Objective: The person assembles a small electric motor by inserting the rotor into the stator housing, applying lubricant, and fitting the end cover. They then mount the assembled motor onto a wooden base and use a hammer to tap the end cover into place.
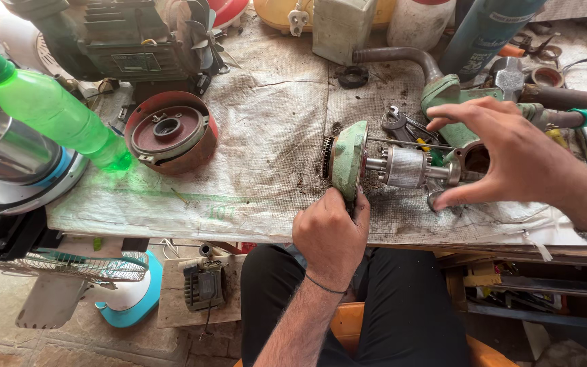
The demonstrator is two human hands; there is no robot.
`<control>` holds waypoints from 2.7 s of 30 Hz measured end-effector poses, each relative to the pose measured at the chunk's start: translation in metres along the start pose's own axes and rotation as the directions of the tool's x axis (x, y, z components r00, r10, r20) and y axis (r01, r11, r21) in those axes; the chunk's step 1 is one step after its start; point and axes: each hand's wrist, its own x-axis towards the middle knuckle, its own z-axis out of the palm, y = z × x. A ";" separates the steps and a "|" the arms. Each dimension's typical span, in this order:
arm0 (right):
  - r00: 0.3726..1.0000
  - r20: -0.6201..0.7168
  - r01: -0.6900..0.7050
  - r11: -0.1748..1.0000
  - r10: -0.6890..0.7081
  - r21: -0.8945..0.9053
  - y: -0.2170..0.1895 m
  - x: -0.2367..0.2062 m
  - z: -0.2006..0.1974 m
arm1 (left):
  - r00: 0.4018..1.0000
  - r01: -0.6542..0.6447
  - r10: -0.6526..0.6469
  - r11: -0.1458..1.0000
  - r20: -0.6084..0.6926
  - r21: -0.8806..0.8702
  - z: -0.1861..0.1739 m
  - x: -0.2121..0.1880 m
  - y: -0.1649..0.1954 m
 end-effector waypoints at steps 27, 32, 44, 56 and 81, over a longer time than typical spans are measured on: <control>0.992 -0.106 -0.100 0.949 0.071 -0.300 -0.021 -0.004 0.019 | 0.998 -0.026 0.026 1.000 -0.056 0.004 -0.001 0.000 0.001; 0.930 -0.072 0.287 0.832 -0.362 -0.475 -0.031 0.003 0.026 | 0.998 -0.032 0.033 0.999 -0.053 0.019 0.000 0.000 0.001; 0.889 -0.099 0.357 0.813 -0.447 -0.460 -0.038 0.015 0.026 | 0.997 -0.044 0.043 0.999 -0.066 -0.001 -0.002 0.001 0.000; 0.964 -0.073 0.180 0.828 -0.256 -0.530 -0.063 0.029 0.013 | 0.998 -0.048 0.050 0.998 -0.048 0.033 0.004 0.000 -0.005; 0.761 0.144 -0.597 0.597 0.632 0.536 0.009 0.000 -0.003 | 0.819 -0.372 0.464 0.877 0.336 -0.305 -0.022 0.111 -0.040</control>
